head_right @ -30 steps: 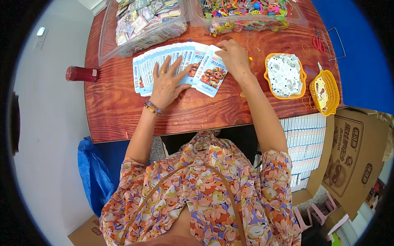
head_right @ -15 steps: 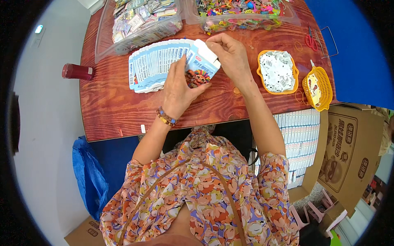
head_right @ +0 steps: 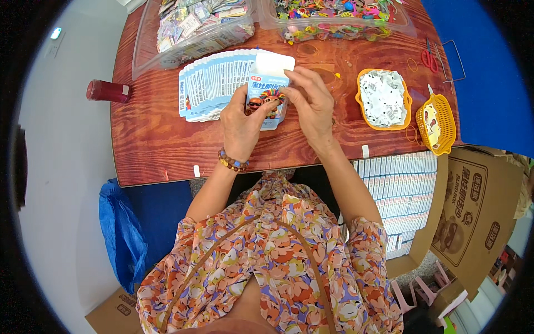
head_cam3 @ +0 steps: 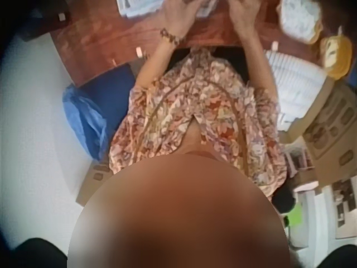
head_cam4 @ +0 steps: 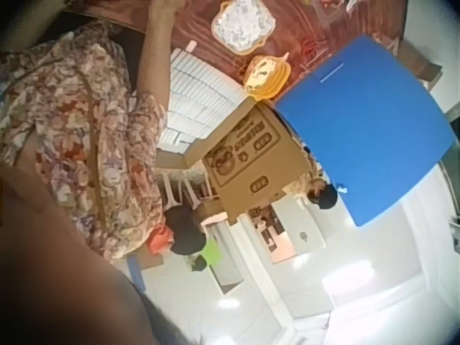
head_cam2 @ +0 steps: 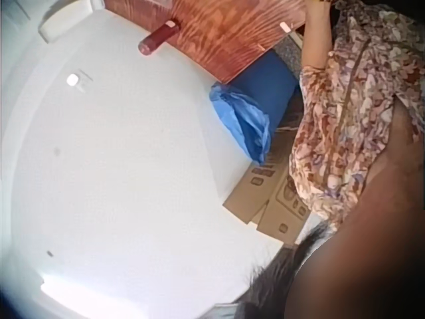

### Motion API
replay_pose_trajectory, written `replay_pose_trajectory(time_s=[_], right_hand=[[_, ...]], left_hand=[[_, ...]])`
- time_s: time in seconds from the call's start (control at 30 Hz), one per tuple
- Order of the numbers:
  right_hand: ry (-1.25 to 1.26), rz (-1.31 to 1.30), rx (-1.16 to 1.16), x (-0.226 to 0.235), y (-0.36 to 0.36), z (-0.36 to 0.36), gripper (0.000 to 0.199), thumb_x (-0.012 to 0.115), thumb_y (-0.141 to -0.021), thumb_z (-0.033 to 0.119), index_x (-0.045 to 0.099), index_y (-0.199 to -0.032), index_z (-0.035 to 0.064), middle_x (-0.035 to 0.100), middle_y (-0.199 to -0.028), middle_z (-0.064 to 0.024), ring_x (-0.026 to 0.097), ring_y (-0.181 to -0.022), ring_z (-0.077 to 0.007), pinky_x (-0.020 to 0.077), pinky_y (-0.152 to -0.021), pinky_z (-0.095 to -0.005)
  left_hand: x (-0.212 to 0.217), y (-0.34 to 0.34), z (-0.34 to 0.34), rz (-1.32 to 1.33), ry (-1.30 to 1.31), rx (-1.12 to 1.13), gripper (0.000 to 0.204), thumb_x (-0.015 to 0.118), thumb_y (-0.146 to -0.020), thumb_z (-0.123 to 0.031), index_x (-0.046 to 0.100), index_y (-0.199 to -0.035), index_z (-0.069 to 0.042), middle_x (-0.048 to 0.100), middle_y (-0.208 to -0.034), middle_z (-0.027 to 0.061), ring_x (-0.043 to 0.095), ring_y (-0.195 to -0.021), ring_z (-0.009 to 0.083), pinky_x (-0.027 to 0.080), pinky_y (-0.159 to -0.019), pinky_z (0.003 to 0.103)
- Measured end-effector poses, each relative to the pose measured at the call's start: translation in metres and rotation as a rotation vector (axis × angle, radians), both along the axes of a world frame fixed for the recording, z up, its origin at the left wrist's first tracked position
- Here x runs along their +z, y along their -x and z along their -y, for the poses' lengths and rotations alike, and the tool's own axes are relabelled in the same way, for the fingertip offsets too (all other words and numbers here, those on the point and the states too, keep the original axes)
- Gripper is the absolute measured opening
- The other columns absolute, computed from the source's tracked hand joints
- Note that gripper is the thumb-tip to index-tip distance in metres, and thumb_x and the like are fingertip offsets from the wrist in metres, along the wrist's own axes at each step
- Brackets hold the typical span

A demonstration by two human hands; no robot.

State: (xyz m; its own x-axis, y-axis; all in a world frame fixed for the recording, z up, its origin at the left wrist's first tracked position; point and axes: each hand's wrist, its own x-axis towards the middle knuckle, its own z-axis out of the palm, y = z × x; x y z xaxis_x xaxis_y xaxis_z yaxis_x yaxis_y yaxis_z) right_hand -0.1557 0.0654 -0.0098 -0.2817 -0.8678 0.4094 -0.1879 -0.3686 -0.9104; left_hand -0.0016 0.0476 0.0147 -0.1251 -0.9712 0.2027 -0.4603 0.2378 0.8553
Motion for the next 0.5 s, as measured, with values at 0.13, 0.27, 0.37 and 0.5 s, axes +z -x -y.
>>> replay_pose_trajectory(time_s=[0.13, 0.27, 0.37, 0.5], right_hand=[[-0.114, 0.219, 0.127, 0.008, 0.008, 0.009, 0.030, 0.061, -0.090, -0.007, 0.065, -0.119, -0.0016, 0.055, -0.120, -0.0066, 0.057, -0.107, -0.0130, 0.0511, -0.090, -0.0249], [-0.176, 0.248, 0.221, 0.013, 0.014, 0.011, 0.024, 0.062, -0.090, -0.005, 0.067, -0.113, -0.0011, 0.056, -0.118, -0.0046, 0.057, -0.104, -0.0112, 0.0500, -0.088, -0.0239], [-0.185, 0.177, 0.264, 0.017, 0.017, 0.012, 0.018, 0.063, -0.091, -0.003, 0.067, -0.108, -0.0011, 0.057, -0.117, -0.0040, 0.057, -0.103, -0.0112, 0.0493, -0.086, -0.0245], [-0.155, 0.041, 0.343, 0.024, 0.022, 0.014, 0.012, 0.064, -0.091, 0.001, 0.068, -0.101, -0.0010, 0.060, -0.112, -0.0049, 0.058, -0.102, -0.0121, 0.0485, -0.085, -0.0257]], left_hand=[[0.009, -0.012, 0.008, -0.126, -0.154, -0.068, 0.029, 0.078, -0.080, -0.012, 0.064, -0.102, 0.001, 0.070, -0.082, 0.0125, 0.069, -0.075, 0.0199, 0.053, -0.064, 0.032], [0.013, -0.022, 0.015, -0.352, -0.298, -0.192, 0.034, 0.074, -0.084, -0.006, 0.060, -0.115, -0.001, 0.072, -0.091, 0.0129, 0.069, -0.082, 0.0133, 0.054, -0.068, 0.029], [0.017, -0.029, 0.013, -0.402, -0.271, -0.262, 0.054, 0.072, -0.084, -0.003, 0.048, -0.132, -0.005, 0.070, -0.098, 0.0132, 0.069, -0.082, 0.0171, 0.056, -0.072, 0.030], [0.022, -0.035, 0.013, -0.282, -0.207, -0.343, 0.066, 0.071, -0.085, -0.001, 0.037, -0.140, -0.008, 0.068, -0.102, 0.0128, 0.070, -0.082, 0.0190, 0.056, -0.073, 0.031]])
